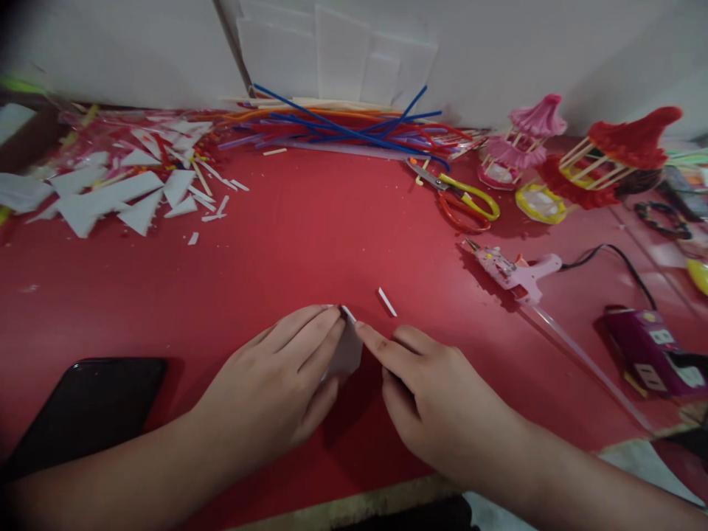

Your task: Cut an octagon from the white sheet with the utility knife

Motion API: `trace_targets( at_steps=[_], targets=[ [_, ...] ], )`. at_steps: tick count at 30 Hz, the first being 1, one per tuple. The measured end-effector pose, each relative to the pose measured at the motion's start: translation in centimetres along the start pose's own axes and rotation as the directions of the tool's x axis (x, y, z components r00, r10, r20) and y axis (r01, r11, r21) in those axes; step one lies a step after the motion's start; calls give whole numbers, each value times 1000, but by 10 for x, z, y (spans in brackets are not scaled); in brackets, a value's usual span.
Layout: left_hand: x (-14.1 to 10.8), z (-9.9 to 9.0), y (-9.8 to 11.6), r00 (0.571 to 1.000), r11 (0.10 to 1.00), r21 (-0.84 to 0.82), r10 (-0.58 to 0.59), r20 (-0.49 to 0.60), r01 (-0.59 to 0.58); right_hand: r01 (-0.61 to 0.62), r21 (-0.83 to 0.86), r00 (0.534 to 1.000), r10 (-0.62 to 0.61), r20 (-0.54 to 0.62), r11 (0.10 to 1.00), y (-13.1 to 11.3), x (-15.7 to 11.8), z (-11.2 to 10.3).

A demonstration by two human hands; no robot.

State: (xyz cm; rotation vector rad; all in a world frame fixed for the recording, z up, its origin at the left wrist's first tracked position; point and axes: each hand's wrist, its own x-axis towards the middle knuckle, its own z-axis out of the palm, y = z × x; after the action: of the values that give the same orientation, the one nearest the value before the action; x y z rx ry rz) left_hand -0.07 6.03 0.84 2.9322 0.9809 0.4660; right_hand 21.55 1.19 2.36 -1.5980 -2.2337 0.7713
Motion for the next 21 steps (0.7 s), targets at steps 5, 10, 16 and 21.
trace_targets(
  at_steps=[5, 10, 16, 21],
  targets=[
    [0, 1, -1, 1000, 1000, -2, 1, 10, -1, 8, -4, 1000, -8, 15, 1000, -1, 1, -1],
    [0, 1, -1, 1000, 1000, 8, 5, 8, -5, -3, 12, 999, 3, 39, 1000, -3, 3, -4],
    [-2, 3, 0, 1000, 1000, 9, 11, 5, -11, -5, 14, 997, 4, 71, 1000, -5, 7, -9],
    [-1, 2, -2, 1000, 1000, -7, 6, 7, -6, 2, 0, 995, -2, 100, 1000, -6, 9, -12]
  ],
)
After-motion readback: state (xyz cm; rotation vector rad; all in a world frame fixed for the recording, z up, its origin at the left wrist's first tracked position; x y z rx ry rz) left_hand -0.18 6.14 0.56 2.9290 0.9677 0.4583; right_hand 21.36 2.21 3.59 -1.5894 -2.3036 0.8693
